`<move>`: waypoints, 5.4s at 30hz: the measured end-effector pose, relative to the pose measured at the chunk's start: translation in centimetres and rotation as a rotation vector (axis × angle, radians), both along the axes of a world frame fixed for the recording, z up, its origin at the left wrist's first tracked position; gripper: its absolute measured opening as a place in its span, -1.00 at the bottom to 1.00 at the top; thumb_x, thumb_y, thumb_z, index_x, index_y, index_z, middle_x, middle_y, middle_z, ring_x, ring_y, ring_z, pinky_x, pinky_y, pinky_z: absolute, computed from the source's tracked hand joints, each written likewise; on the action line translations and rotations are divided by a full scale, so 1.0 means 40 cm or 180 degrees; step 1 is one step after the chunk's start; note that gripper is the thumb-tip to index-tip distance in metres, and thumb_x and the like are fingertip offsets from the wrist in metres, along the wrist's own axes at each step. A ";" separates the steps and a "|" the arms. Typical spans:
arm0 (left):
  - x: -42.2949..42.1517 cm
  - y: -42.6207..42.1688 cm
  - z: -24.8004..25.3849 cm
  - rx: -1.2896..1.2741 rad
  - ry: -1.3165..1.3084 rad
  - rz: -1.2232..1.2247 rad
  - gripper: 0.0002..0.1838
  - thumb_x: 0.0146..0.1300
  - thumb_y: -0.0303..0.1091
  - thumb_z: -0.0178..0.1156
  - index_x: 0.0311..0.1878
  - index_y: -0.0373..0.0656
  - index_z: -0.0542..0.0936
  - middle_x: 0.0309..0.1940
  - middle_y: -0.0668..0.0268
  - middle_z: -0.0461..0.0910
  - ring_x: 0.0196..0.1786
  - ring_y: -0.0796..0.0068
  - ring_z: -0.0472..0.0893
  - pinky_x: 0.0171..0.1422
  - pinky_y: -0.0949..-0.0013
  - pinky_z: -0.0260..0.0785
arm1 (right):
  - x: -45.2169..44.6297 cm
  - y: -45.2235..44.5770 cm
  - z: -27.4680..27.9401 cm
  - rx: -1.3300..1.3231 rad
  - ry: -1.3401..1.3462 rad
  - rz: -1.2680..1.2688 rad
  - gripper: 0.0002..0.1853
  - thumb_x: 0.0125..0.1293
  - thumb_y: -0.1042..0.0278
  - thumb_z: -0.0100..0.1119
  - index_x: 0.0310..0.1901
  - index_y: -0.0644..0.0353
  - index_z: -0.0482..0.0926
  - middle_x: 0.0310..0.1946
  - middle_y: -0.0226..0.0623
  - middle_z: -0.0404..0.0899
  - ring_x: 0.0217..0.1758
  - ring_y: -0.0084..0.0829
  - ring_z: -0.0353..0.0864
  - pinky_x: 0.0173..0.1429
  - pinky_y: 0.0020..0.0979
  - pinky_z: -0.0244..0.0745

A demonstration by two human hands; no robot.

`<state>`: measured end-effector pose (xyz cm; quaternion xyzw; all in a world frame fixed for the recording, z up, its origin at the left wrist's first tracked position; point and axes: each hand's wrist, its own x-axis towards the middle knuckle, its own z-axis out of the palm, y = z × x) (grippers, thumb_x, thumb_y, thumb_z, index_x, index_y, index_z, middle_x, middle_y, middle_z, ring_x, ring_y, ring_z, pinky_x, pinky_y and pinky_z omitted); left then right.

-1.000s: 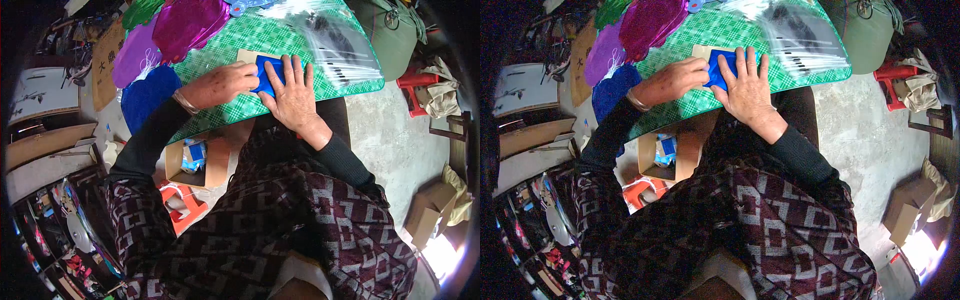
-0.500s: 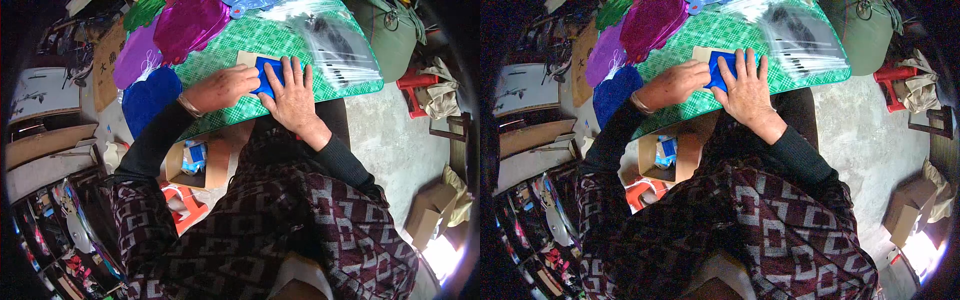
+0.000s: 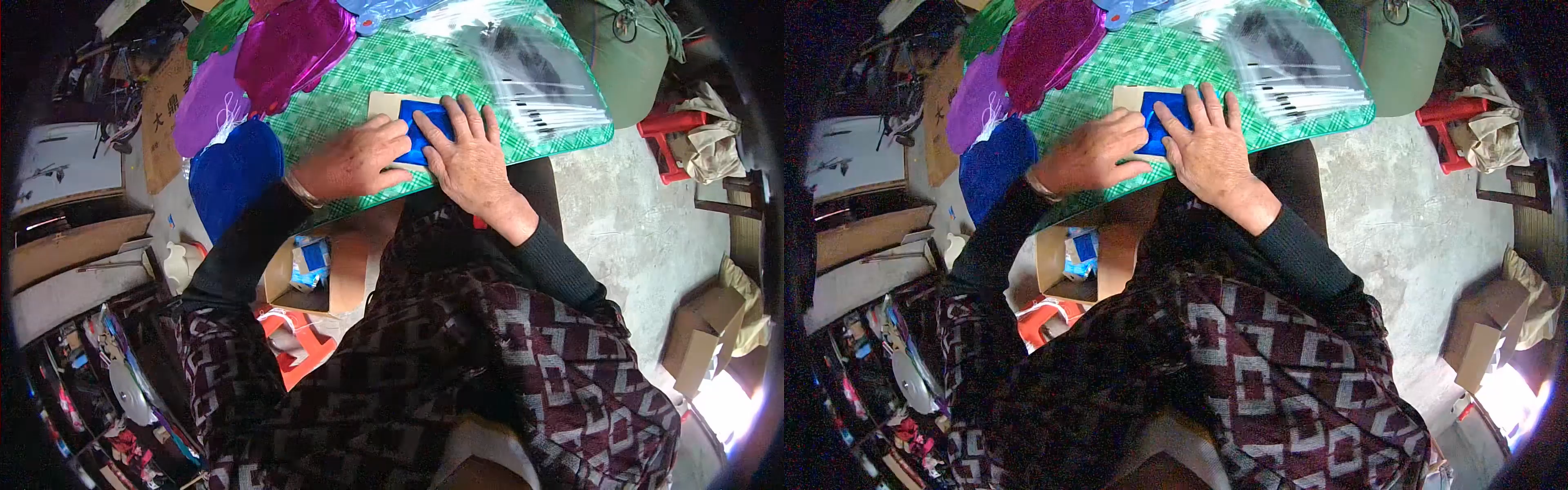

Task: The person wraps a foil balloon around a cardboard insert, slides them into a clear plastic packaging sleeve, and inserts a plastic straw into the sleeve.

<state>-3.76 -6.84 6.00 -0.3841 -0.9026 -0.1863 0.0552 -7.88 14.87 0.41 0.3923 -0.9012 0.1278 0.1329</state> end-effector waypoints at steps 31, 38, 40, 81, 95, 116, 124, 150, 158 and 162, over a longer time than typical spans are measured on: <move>0.032 0.054 -0.057 0.0345 0.0056 0.0440 -0.68 0.29 -0.26 0.31 0.09 -0.10 0.66 -0.24 0.26 0.37 -0.20 0.29 0.33 -0.04 0.29 0.26 | 0.042 0.156 0.056 -0.0576 -0.0388 -0.0160 -0.62 0.25 0.36 0.36 0.10 0.19 0.59 -0.02 -0.26 0.63 -0.04 -0.19 0.59 0.02 -0.31 0.52; 0.035 0.041 -0.063 0.0277 -0.0062 0.0250 -0.56 0.32 -0.25 0.30 0.26 -0.01 0.63 -0.23 0.31 0.34 -0.17 0.32 0.31 -0.02 0.32 0.24 | 0.081 0.158 0.072 -0.0681 -0.1174 -0.0296 -0.59 0.29 0.32 0.38 0.12 0.18 0.51 -0.30 -0.27 0.63 -0.40 -0.24 0.62 -0.30 -0.36 0.52; 0.038 0.035 -0.069 0.0315 -0.0056 0.0181 -0.59 0.32 -0.25 0.29 0.24 -0.02 0.64 -0.24 0.32 0.33 -0.16 0.33 0.30 -0.01 0.33 0.24 | 0.094 0.161 0.059 -0.1043 -0.1693 -0.0618 -0.56 0.33 0.34 0.37 0.18 0.18 0.45 -0.38 -0.27 0.60 -0.50 -0.30 0.60 -0.39 -0.40 0.50; 0.126 0.169 -0.115 0.0830 0.0446 0.2886 -0.64 0.18 -0.57 0.23 0.08 -0.25 0.56 0.08 0.15 0.52 0.02 0.07 0.53 0.17 0.21 0.42 | -0.029 0.122 0.083 -0.2034 -0.4955 -0.0401 -0.75 0.46 0.44 0.25 0.02 0.34 0.41 -0.42 -0.12 0.65 -0.52 -0.42 0.71 -0.52 -0.55 0.63; 0.104 0.200 -0.119 -0.0182 0.0720 0.3457 -0.82 0.18 -0.48 0.21 -0.14 -0.22 0.52 -0.16 0.14 0.48 -0.13 0.15 0.49 0.03 0.19 0.44 | -0.049 0.102 0.079 -0.1626 -0.5507 0.0021 -0.75 0.53 0.32 0.17 -0.01 0.34 0.42 -0.47 -0.10 0.66 -0.56 -0.32 0.73 -0.56 -0.51 0.60; 0.111 0.136 -0.076 0.0411 0.0690 0.2842 -0.85 0.25 -0.41 0.13 -0.11 -0.13 0.50 -0.22 0.20 0.46 -0.16 0.16 0.46 -0.07 0.17 0.37 | -0.069 0.139 0.094 -0.1560 -0.5317 0.0555 -0.74 0.61 0.24 0.03 -0.18 0.29 0.44 -0.62 -0.23 0.62 -0.70 -0.45 0.60 -0.62 -0.58 0.46; 0.092 0.123 -0.045 0.0547 0.0723 0.2620 -0.88 0.30 -0.44 0.19 -0.11 -0.17 0.54 -0.21 0.18 0.49 -0.15 0.13 0.47 0.02 0.17 0.37 | -0.023 0.115 0.078 -0.1906 -0.4945 0.0329 -0.75 0.60 0.24 0.02 -0.19 0.25 0.48 -0.57 -0.29 0.61 -0.70 -0.53 0.54 -0.69 -0.58 0.36; 0.149 0.173 -0.034 0.2967 -0.0693 0.3514 -0.87 0.42 -0.41 0.11 -0.05 -0.16 0.57 -0.15 0.27 0.57 -0.08 0.39 0.50 0.12 0.36 0.32 | 0.031 0.119 0.082 -0.2556 -0.5127 0.0442 -0.76 0.60 0.20 0.05 -0.17 0.21 0.45 -0.58 -0.29 0.61 -0.72 -0.52 0.52 -0.66 -0.57 0.39; 0.154 0.201 -0.015 0.3246 -0.1053 0.3250 -0.85 0.49 -0.39 0.04 0.00 -0.19 0.51 -0.13 0.30 0.56 -0.10 0.46 0.48 0.11 0.41 0.32 | 0.027 0.139 0.104 -0.2381 -0.5314 0.0334 -0.75 0.59 0.18 0.09 -0.12 0.24 0.49 -0.57 -0.28 0.63 -0.71 -0.54 0.51 -0.63 -0.58 0.39; 0.162 0.215 -0.024 0.3127 -0.0901 0.3297 -0.85 0.49 -0.39 0.03 0.02 -0.18 0.49 -0.10 0.29 0.54 -0.08 0.45 0.47 0.14 0.42 0.31 | 0.024 0.162 0.111 -0.2272 -0.5427 0.0273 -0.75 0.59 0.18 0.09 -0.13 0.23 0.50 -0.57 -0.28 0.64 -0.70 -0.55 0.52 -0.61 -0.59 0.41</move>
